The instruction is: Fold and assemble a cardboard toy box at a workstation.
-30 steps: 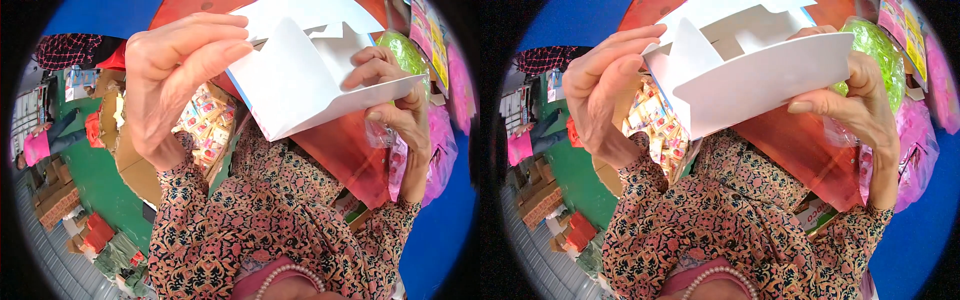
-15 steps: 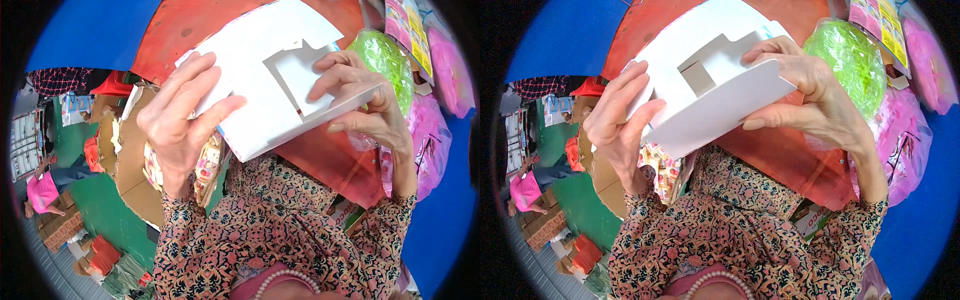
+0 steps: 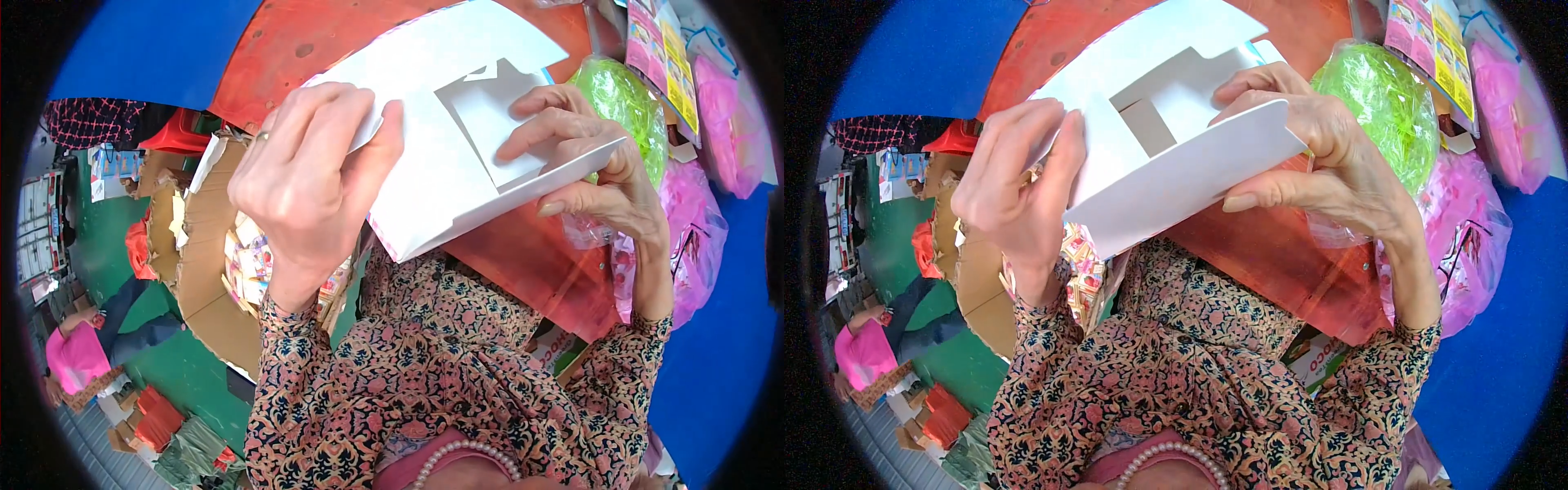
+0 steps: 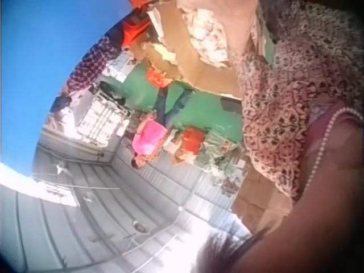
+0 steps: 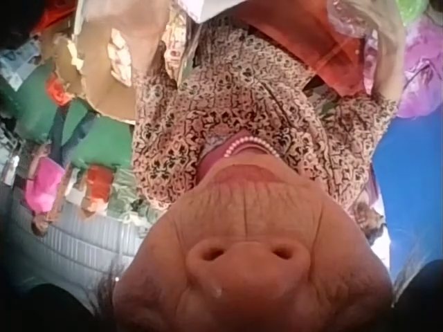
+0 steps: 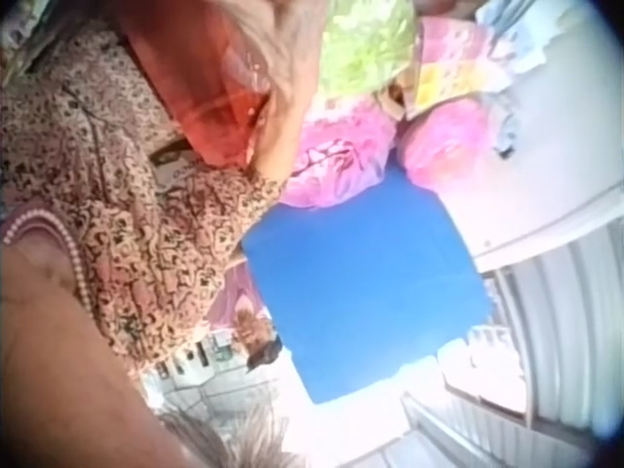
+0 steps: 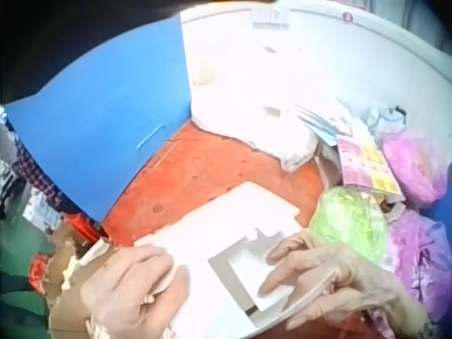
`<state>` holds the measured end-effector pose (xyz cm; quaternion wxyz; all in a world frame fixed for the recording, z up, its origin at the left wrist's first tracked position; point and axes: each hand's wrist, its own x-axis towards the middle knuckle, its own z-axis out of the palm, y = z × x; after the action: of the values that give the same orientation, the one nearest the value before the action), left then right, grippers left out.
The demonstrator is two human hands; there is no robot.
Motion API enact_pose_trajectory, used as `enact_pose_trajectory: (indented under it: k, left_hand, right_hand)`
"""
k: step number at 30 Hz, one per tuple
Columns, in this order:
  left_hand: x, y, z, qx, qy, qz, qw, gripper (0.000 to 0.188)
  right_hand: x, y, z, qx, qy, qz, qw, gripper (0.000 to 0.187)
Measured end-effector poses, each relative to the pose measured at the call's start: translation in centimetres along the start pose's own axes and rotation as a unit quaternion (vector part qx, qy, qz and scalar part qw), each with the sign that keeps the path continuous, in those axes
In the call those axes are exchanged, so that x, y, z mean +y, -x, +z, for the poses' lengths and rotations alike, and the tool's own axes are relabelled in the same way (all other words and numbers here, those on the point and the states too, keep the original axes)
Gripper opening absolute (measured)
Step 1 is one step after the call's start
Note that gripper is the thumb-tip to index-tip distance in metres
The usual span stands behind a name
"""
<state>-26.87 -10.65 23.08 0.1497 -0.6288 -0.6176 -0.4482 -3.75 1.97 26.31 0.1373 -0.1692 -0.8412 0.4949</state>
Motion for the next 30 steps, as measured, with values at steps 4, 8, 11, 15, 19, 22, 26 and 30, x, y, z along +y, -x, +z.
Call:
enact_pose_trajectory:
  k: [4, 8, 11, 15, 19, 22, 26, 30]
  left_hand:
    - [-0.3, -0.2, -0.3, -0.052, -0.027, 0.012, 0.998, 0.022]
    - [-0.9, -0.2, -0.1, -0.007, 0.010, 0.003, 1.000, 0.022]
    - [-1.0, -0.4, 0.1, 0.050, 0.063, -0.118, 0.990, 0.021]
    - [-1.4, -0.4, -0.3, 0.004, 0.111, -0.082, 0.990, 0.024]
    - [-1.9, 0.0, -0.5, -0.031, 0.196, -0.118, 0.973, 0.037]
    - [-0.8, 0.1, -0.5, -0.056, 0.155, -0.155, 0.974, 0.049]
    - [-0.8, -0.1, 0.1, -0.075, 0.118, -0.108, 0.984, 0.052]
    - [-1.4, 0.4, -0.4, -0.087, 0.158, -0.043, 0.983, 0.044]
  right_hand:
    - [0.1, -0.4, 0.2, -0.018, 0.022, -0.022, 0.999, 0.025]
    - [-0.2, -0.4, 0.0, -0.013, -0.010, -0.009, 1.000, 0.024]
    - [-0.3, -0.4, -0.1, -0.027, 0.006, -0.004, 1.000, 0.024]
    - [-0.6, -0.7, -0.2, -0.026, 0.003, -0.028, 0.999, 0.026]
    - [-0.9, -0.8, -0.2, -0.028, -0.001, -0.026, 0.999, 0.029]
    - [-1.2, -0.8, 0.7, 0.023, -0.017, 0.040, 0.999, 0.032]
    - [-0.8, -0.4, 0.5, 0.041, -0.025, 0.052, 0.997, 0.035]
    - [-1.1, -0.7, 0.5, 0.011, 0.001, -0.002, 1.000, 0.029]
